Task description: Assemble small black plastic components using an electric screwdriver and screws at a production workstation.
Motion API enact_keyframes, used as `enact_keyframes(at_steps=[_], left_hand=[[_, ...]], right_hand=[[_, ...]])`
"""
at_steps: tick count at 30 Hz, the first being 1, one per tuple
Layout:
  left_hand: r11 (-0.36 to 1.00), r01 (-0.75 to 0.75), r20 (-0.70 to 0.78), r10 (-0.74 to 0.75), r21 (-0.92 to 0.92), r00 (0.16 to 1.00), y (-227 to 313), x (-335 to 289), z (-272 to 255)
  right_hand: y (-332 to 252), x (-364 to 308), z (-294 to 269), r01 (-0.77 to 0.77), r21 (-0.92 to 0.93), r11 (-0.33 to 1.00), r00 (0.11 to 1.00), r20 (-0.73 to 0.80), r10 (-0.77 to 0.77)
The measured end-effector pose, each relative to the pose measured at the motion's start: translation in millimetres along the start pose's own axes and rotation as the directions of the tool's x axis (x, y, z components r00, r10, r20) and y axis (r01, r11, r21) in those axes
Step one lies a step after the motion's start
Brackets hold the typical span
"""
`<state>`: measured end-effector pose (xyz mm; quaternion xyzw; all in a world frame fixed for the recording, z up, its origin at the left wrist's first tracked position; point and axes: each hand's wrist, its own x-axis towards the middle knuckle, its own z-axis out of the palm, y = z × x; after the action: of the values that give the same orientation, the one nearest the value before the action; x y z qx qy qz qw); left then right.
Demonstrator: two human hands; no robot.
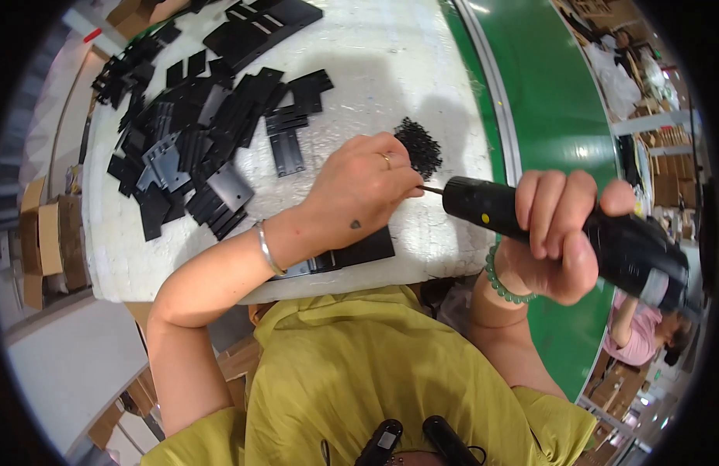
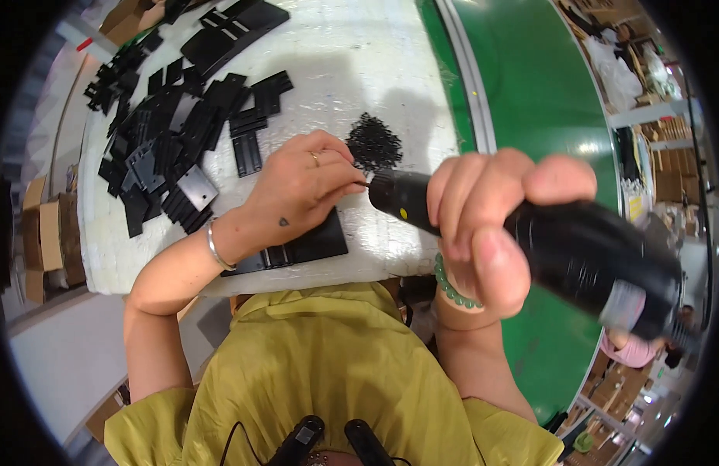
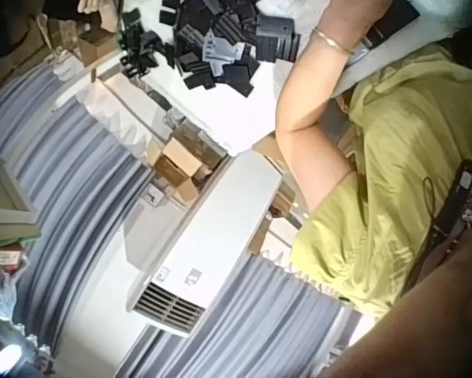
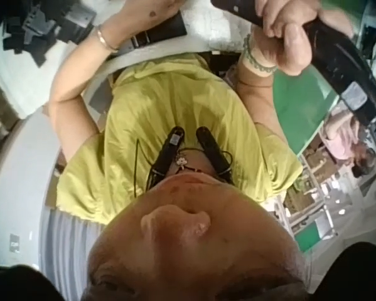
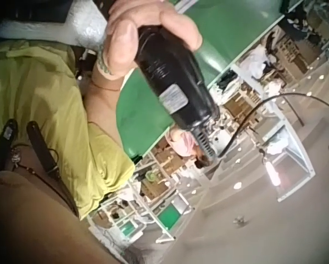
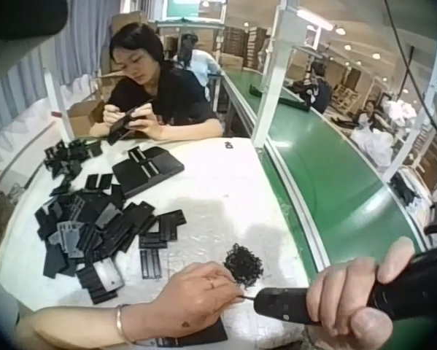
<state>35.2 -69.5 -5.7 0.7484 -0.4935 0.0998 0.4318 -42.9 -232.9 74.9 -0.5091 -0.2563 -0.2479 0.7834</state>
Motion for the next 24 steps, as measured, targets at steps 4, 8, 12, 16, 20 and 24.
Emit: enact_keyframes(at_steps=[4, 8, 12, 16, 20, 24], left_hand=[[0.997, 0.05, -0.078, -0.045, 0.055, 0.996, 1, -12, -3], [0.997, 0.069, -0.117, -0.064, 0.042, 0.991, 3, -13, -15], [0.961, 0.117, -0.166, -0.076, 0.251, 0.983, -19, -16, -49], [0.716, 0.53, 0.109, -0.635, 0.455, 0.765, -31, -21, -85], [0.593, 0.472, 0.059, -0.66, 0.652, 0.749, -40, -18, -70], [0.705, 0.604, 0.012, -0.654, 0.373, 0.756, -51, -30, -81]], right_hand=[[2, 1, 12, 0.031, -0.074, 0.997, 0.983, 0.181, -0.017], [15, 1, 16, 0.006, -0.016, 1.0, 1.0, -0.01, -0.007], [20, 2, 13, -0.021, 0.006, 1.0, 0.999, -0.042, 0.021], [19, 3, 7, 0.009, 0.017, 1.0, 0.999, -0.049, -0.008], [23, 2, 12, 0.005, -0.01, 1.0, 0.995, -0.104, -0.006], [16, -1, 15, -0.02, -0.03, 0.999, 0.994, -0.11, 0.017]])
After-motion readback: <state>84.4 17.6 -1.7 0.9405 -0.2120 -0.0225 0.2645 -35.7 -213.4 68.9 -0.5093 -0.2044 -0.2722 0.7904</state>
